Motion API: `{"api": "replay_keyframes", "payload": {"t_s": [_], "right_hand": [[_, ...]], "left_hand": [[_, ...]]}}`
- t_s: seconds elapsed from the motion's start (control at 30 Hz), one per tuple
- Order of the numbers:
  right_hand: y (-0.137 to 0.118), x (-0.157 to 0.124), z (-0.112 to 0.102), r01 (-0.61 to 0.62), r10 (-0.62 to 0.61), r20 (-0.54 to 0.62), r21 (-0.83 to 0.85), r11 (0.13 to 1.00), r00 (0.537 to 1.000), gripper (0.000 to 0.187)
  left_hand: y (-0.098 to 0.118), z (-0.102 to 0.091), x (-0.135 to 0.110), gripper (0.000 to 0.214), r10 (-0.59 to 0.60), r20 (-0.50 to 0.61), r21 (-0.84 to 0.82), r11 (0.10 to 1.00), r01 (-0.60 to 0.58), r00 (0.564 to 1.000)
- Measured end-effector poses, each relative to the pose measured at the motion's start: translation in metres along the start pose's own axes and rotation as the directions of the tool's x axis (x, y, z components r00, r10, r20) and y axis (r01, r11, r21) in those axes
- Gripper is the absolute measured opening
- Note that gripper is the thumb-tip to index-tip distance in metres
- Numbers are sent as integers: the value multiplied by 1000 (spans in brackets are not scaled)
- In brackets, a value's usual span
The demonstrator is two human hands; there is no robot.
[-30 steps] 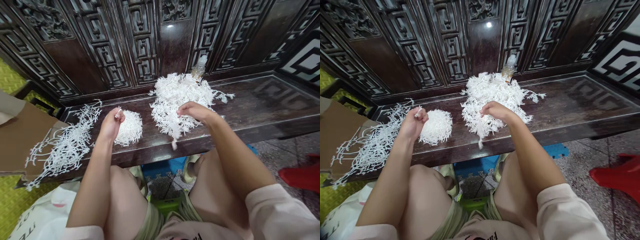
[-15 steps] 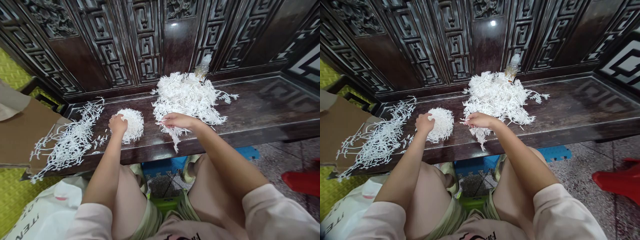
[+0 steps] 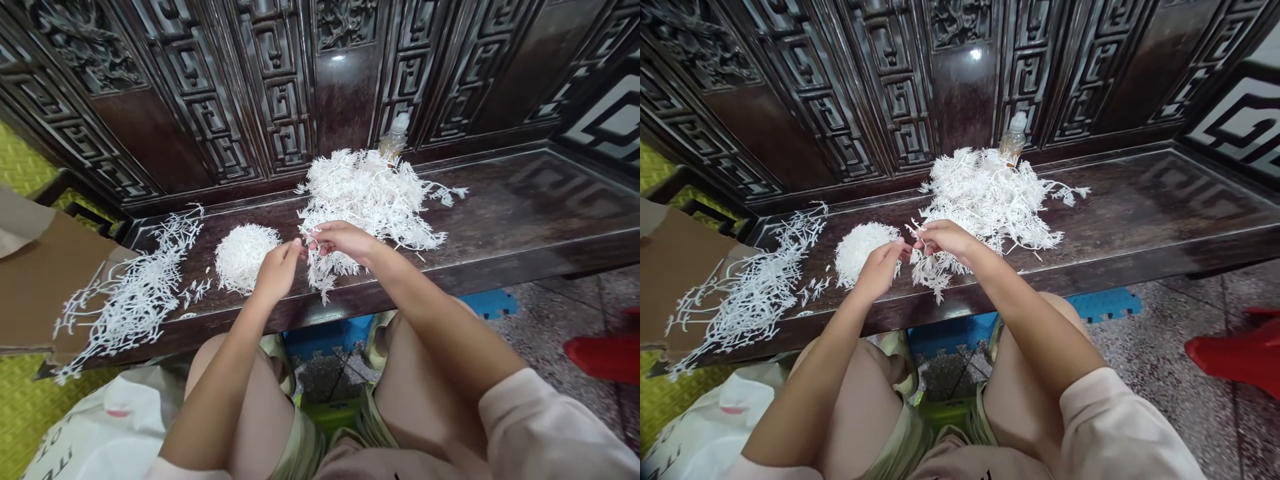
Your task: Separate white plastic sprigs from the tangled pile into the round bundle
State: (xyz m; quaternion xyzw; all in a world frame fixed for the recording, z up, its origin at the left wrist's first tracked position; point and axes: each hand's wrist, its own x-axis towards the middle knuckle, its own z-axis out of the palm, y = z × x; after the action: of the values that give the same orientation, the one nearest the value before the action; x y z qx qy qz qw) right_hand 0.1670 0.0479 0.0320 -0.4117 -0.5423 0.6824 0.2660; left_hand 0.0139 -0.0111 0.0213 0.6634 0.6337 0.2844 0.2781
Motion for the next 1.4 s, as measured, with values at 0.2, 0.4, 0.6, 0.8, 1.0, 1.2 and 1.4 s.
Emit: {"api": "replay_keyframes", "payload": {"t_s": [0.2,0.4,0.6,0.8,1.0,1.2,1.4], "right_hand": [[-2,-1,3,21,-12,-120,80,997,993,4],[-2,-1,7,38,-38,-160,-7,999,986,4],[10,5,6,122,-181,-113,-400,908,977,22],[16,7,9,246,-281,37,-605,757,959,27],[14,9,9,82,-316,-208,-705,705,926,19],[14,14,8,130,-471,-261,-750,649,843,20],[10,14,16,192,-555,-307,-721,666,773,22]], "left_hand": [[19,11,-9,40,45,96,-118,992,-34,994],[6,8,-1,40,27,65,5,1000,-27,998],[1,6,1,45,46,-26,125,991,-42,999],[0,1,3,45,12,-130,257,966,22,991],[2,8,3,43,153,-166,416,906,-72,974],[4,19,1,42,281,-255,396,903,-165,925],[8,23,1,41,286,-314,299,935,-192,905]]}}
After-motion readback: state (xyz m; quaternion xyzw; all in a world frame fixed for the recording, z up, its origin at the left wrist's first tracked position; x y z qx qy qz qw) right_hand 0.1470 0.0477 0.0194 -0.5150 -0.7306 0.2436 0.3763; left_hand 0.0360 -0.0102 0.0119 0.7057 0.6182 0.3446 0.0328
